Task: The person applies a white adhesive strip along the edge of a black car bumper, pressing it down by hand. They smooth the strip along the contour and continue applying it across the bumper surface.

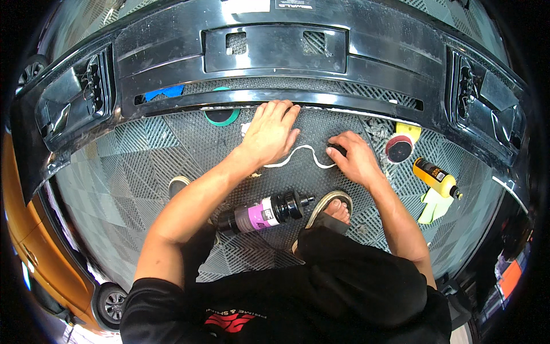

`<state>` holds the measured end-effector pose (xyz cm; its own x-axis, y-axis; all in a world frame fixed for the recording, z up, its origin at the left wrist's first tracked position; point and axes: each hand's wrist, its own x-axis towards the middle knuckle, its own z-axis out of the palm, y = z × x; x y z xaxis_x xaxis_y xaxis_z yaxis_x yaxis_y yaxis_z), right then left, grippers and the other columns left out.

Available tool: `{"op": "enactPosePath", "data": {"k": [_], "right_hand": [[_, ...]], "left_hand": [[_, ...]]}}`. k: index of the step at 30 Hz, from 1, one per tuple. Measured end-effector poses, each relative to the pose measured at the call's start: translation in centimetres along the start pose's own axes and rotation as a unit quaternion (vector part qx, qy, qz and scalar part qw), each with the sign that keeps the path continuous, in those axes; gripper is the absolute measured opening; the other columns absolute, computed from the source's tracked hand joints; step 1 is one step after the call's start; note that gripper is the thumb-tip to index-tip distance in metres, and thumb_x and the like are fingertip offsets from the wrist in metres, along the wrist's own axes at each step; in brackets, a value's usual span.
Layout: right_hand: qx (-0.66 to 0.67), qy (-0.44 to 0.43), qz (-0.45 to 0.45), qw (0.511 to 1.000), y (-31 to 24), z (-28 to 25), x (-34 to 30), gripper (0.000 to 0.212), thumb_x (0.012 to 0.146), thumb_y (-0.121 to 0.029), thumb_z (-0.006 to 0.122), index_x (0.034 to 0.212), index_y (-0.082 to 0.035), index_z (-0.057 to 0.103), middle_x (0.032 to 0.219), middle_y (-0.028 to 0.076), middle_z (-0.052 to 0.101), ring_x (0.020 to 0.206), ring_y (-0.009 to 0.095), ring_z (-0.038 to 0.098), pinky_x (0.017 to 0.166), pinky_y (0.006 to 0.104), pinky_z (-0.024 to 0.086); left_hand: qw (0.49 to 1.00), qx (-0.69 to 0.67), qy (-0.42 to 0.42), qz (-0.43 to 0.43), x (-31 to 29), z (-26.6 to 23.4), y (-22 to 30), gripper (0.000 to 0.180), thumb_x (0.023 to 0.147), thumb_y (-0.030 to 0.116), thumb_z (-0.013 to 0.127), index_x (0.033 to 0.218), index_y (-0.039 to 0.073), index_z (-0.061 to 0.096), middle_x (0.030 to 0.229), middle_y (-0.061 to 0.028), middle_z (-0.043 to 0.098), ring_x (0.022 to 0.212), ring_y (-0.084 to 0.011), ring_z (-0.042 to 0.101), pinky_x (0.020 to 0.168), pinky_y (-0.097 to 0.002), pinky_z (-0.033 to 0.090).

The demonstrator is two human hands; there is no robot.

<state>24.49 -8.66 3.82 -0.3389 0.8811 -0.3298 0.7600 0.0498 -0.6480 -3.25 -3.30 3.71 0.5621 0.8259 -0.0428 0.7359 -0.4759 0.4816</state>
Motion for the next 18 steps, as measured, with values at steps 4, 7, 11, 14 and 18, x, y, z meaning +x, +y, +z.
{"op": "enactPosePath", "data": {"k": [4, 7, 11, 14, 18], "right_hand": [[0.020, -0.001, 0.001, 1.000, 0.5, 0.2, 0.2, 0.033, 0.098, -0.028, 0.073, 0.117, -0.002, 0.077, 0.112, 0.019, 0.072, 0.111, 0.040, 0.068, 0.100, 0.0484, 0.053], [0.014, 0.007, 0.003, 1.000, 1.0, 0.4, 0.1, 0.032, 0.099, -0.028, 0.073, 0.118, -0.002, 0.076, 0.113, 0.018, 0.072, 0.111, 0.040, 0.068, 0.099, 0.0472, 0.054], [0.049, 0.006, 0.022, 0.999, 0.8, 0.4, 0.4, 0.034, 0.099, -0.030, 0.072, 0.118, -0.002, 0.077, 0.111, 0.019, 0.072, 0.109, 0.041, 0.068, 0.097, 0.0484, 0.054], [0.046, 0.004, 0.032, 0.998, 0.6, 0.2, 0.7, 0.034, 0.099, -0.030, 0.072, 0.119, -0.003, 0.077, 0.111, 0.018, 0.072, 0.109, 0.040, 0.068, 0.097, 0.0479, 0.054], [0.053, 0.005, 0.057, 0.997, 0.9, 0.0, 0.2, 0.033, 0.100, -0.030, 0.071, 0.119, -0.004, 0.077, 0.110, 0.017, 0.072, 0.106, 0.039, 0.070, 0.094, 0.0476, 0.055]], "left_hand": [[1.000, -0.008, 0.015, 0.025, -0.6, -0.2, -0.8, 0.048, 0.093, 0.017, 0.077, 0.137, 0.001, 0.065, 0.142, -0.0173, 0.061, 0.131, -0.0382, 0.057, 0.112, -0.0497, 0.045], [0.998, -0.009, 0.038, 0.046, -1.4, -0.1, -0.6, 0.046, 0.093, 0.016, 0.077, 0.135, 0.002, 0.066, 0.137, -0.0177, 0.063, 0.128, -0.0377, 0.058, 0.108, -0.0499, 0.047], [0.998, -0.058, 0.009, -0.004, -3.8, 1.9, 0.1, 0.046, 0.093, 0.016, 0.077, 0.136, 0.003, 0.066, 0.130, -0.0182, 0.063, 0.120, -0.0370, 0.059, 0.103, -0.0492, 0.049], [0.995, -0.052, 0.018, -0.082, -4.1, 3.7, 0.7, 0.048, 0.092, 0.018, 0.080, 0.136, 0.004, 0.067, 0.125, -0.0176, 0.062, 0.114, -0.0374, 0.059, 0.100, -0.0486, 0.051], [0.993, -0.054, 0.017, -0.102, -3.8, 4.4, 1.3, 0.045, 0.090, 0.016, 0.082, 0.132, 0.005, 0.069, 0.123, -0.0172, 0.062, 0.112, -0.0385, 0.059, 0.099, -0.0493, 0.051]]}}
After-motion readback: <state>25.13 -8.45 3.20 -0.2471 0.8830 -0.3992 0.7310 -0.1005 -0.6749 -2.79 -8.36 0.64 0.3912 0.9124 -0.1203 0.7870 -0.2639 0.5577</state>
